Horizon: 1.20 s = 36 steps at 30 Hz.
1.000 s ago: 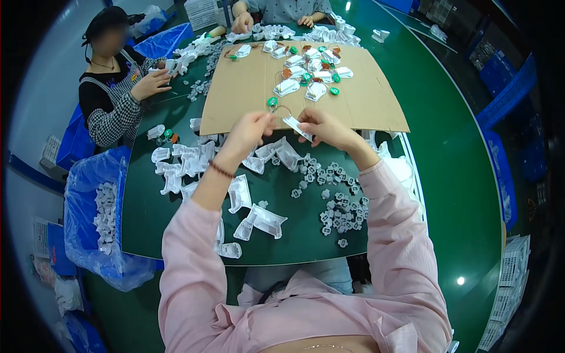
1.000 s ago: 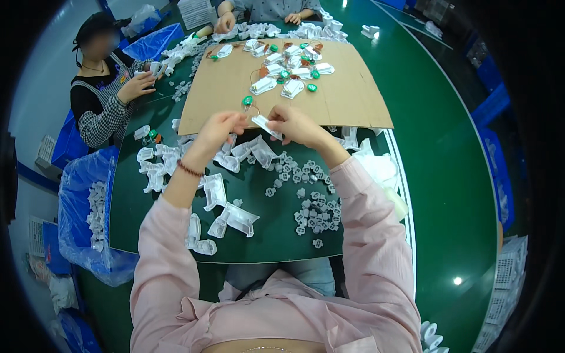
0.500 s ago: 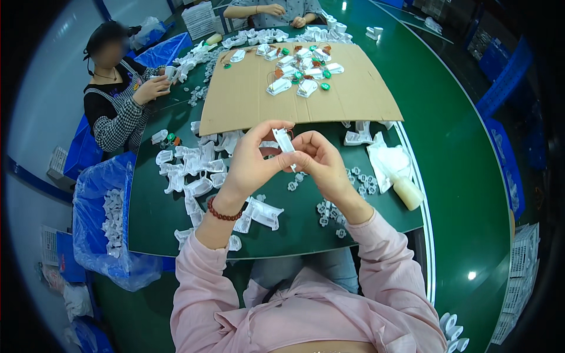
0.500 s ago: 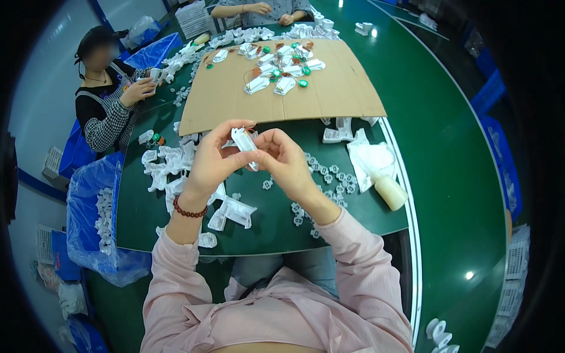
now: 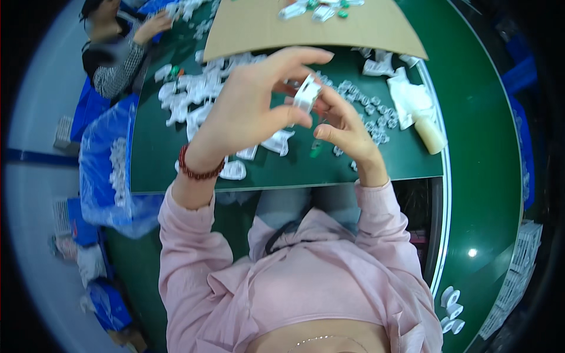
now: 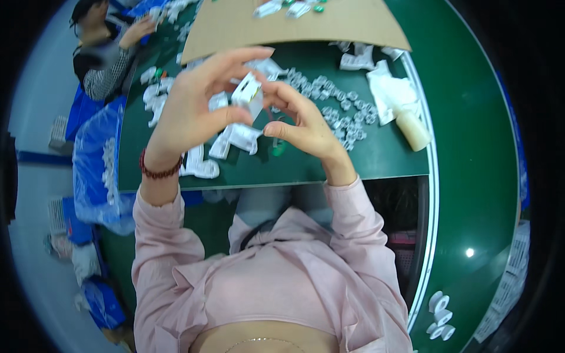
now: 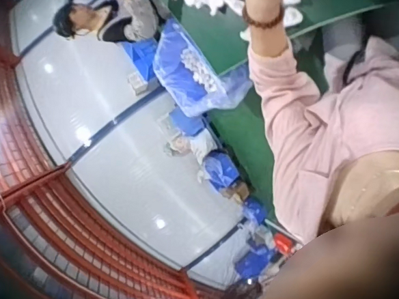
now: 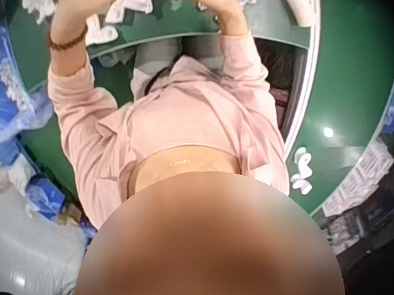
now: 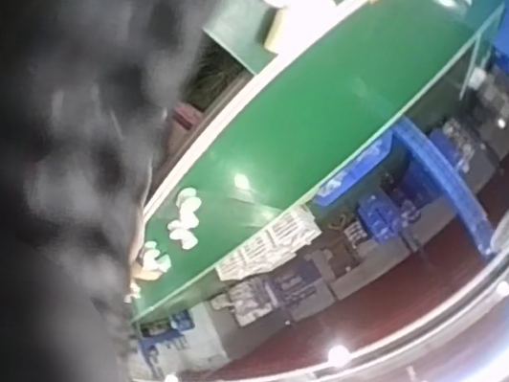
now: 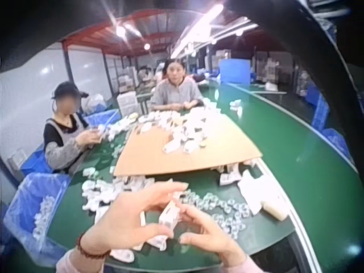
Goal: Assembling electronic components, wiring, and circuit boards into plastic device housings at a workbench.
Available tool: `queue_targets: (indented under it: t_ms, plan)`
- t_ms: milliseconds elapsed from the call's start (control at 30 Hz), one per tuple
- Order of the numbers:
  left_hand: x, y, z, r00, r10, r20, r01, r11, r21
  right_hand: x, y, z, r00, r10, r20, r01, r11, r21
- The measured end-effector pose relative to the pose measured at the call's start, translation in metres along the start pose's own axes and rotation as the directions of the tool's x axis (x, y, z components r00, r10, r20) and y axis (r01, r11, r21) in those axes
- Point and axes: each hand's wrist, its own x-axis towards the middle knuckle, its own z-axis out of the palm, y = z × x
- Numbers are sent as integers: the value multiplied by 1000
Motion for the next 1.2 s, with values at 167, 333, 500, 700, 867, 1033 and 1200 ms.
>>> queue_targets:
  t_ms: [167,333,500,700,867,1033,1200]
  plan:
    - [-15,-30,2,994,-67,90,88,962,-257,-21,0,19,954,294,65,-297,882,366]
    - [-41,-56,11,985,-143,96,171,887,-428,-30,9,33,907,405,-112,-364,891,273]
    - [-98,-68,19,913,-242,-328,399,698,595,-47,4,17,824,472,-313,-358,862,357]
    - [-120,-96,62,823,-373,-428,567,502,653,-52,10,18,763,550,-339,-429,824,371]
    - [-122,-96,61,757,-359,-545,472,878,77,-60,9,27,737,570,-364,-441,813,380]
    - [-126,-101,97,785,-544,-296,-196,236,-952,-61,6,51,724,613,-318,-473,776,418]
    - [-114,-92,113,783,-582,-220,-271,-1,-962,-69,4,59,736,489,-469,-468,867,169]
